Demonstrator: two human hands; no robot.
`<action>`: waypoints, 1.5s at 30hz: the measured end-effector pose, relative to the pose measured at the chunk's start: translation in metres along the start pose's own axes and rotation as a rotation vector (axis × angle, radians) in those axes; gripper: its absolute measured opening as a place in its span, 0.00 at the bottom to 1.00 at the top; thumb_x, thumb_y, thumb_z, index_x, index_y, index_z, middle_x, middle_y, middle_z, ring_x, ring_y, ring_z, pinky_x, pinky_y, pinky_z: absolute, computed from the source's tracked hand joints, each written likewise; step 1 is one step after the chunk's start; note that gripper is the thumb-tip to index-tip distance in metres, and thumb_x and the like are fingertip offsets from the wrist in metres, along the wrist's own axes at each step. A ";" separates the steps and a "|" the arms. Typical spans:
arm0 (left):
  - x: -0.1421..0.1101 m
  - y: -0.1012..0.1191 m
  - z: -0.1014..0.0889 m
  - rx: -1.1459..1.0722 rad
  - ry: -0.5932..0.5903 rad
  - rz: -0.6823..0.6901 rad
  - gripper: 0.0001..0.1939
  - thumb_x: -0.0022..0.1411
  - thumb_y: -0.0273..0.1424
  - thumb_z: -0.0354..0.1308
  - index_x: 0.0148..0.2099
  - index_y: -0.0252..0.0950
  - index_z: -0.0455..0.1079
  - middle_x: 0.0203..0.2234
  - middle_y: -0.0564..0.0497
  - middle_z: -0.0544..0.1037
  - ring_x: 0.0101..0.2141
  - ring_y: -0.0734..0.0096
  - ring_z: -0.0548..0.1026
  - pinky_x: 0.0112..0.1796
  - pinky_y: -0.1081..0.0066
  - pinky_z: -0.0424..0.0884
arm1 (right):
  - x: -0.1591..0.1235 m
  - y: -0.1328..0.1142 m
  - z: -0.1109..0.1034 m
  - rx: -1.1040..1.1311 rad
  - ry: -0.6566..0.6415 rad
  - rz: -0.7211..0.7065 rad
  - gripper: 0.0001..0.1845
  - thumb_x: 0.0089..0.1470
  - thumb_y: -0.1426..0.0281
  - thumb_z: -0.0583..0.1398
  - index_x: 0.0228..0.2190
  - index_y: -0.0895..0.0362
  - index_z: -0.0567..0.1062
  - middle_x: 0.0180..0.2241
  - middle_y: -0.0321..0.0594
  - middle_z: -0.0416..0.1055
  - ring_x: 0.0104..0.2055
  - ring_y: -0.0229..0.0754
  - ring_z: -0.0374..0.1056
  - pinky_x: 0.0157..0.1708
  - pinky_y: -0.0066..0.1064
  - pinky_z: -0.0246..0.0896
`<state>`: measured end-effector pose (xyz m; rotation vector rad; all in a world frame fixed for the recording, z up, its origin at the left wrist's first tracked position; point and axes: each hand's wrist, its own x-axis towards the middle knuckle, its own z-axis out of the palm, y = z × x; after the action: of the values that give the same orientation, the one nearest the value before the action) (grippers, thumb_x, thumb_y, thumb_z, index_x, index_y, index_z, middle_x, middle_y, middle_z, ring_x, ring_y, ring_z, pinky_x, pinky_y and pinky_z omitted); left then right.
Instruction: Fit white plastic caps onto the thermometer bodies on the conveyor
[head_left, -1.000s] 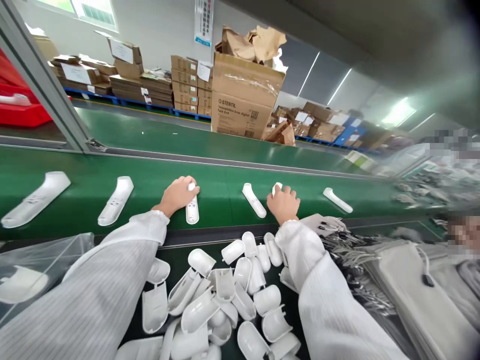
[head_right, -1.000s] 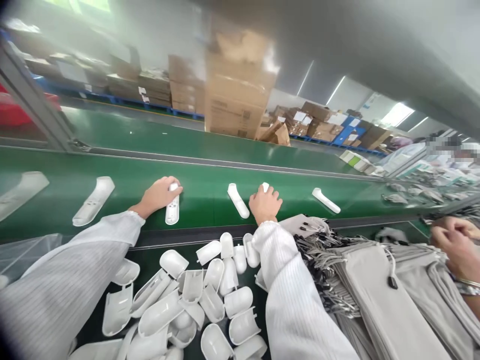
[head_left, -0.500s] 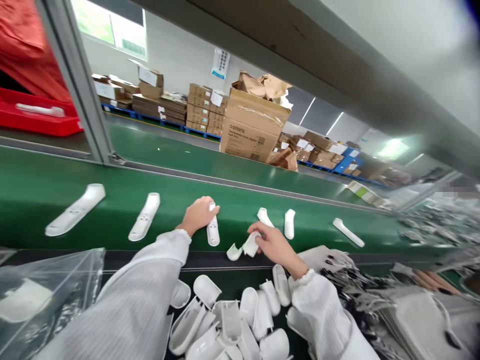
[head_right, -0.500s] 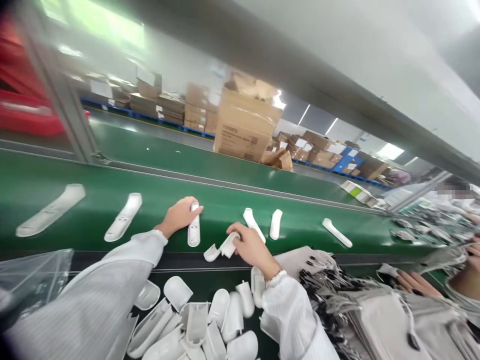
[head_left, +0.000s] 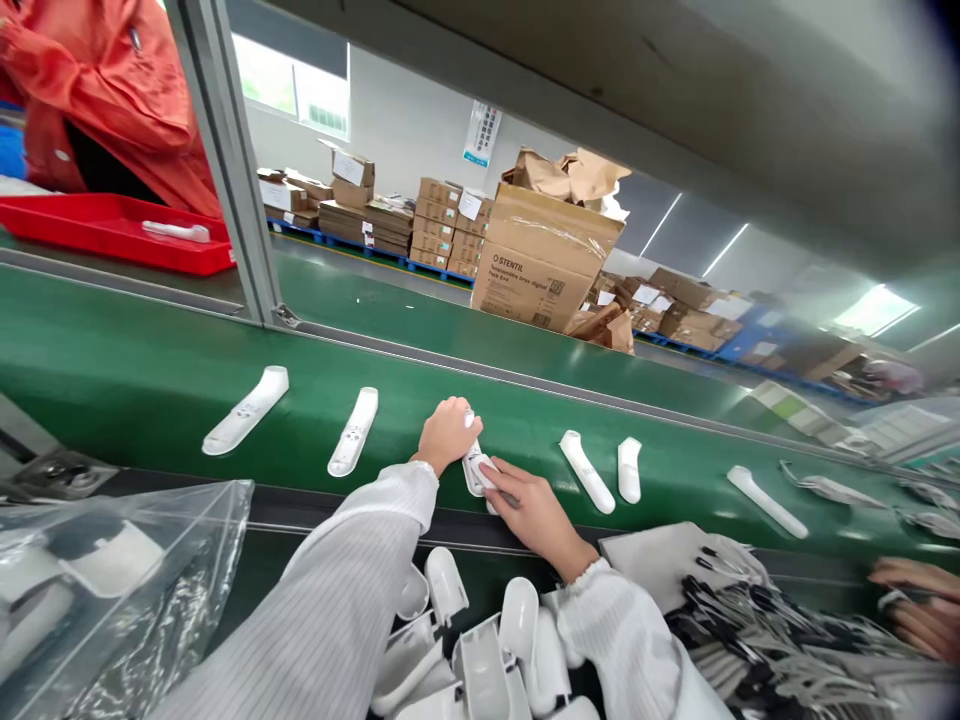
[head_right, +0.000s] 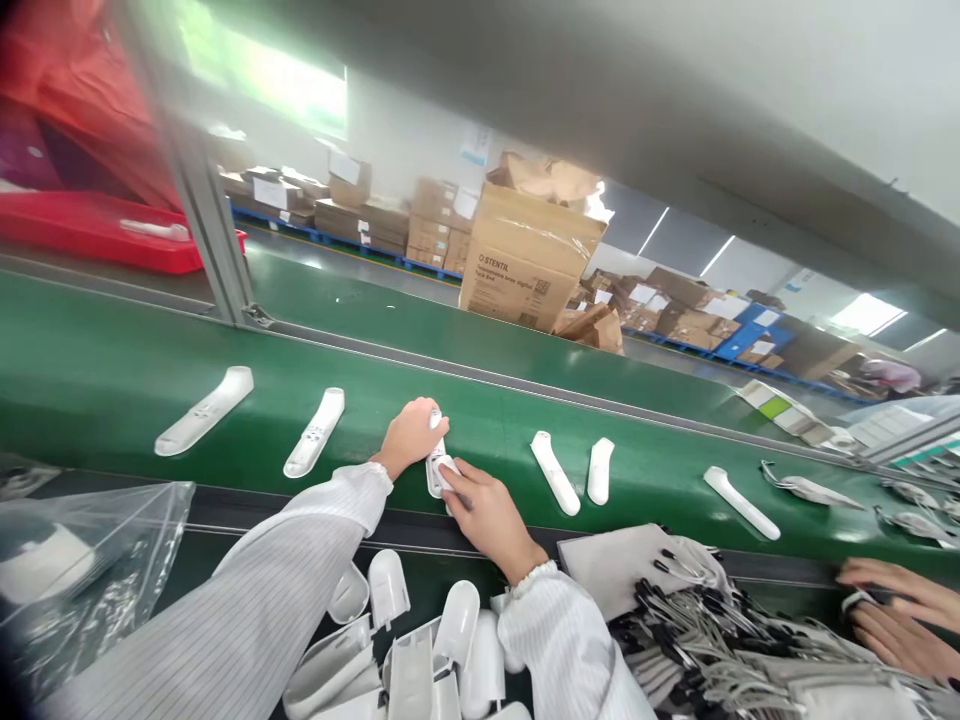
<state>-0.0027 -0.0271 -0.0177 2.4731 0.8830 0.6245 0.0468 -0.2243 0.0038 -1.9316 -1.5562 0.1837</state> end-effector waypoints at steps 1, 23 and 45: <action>0.001 0.002 0.002 -0.008 0.014 -0.008 0.08 0.65 0.36 0.51 0.40 0.38 0.66 0.40 0.47 0.73 0.45 0.61 0.70 0.43 0.66 0.68 | -0.001 0.001 0.001 -0.026 0.013 -0.001 0.22 0.59 0.70 0.59 0.55 0.55 0.74 0.57 0.46 0.69 0.59 0.49 0.67 0.59 0.40 0.62; 0.018 0.028 0.030 -0.040 0.096 -0.011 0.10 0.65 0.35 0.54 0.43 0.34 0.71 0.41 0.44 0.75 0.45 0.59 0.70 0.48 0.65 0.64 | 0.005 0.023 -0.002 -0.113 0.098 0.159 0.19 0.54 0.78 0.63 0.47 0.51 0.79 0.50 0.41 0.74 0.56 0.45 0.69 0.57 0.31 0.63; 0.027 0.051 -0.019 0.180 -0.185 0.158 0.25 0.66 0.43 0.47 0.58 0.33 0.65 0.50 0.38 0.74 0.57 0.50 0.63 0.49 0.60 0.65 | -0.023 0.013 -0.056 -0.590 0.176 0.487 0.18 0.61 0.61 0.59 0.50 0.54 0.77 0.44 0.52 0.78 0.47 0.56 0.74 0.42 0.42 0.69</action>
<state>0.0300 -0.0401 0.0320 2.7298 0.7044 0.3720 0.0787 -0.2684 0.0343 -2.6843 -1.0679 -0.2709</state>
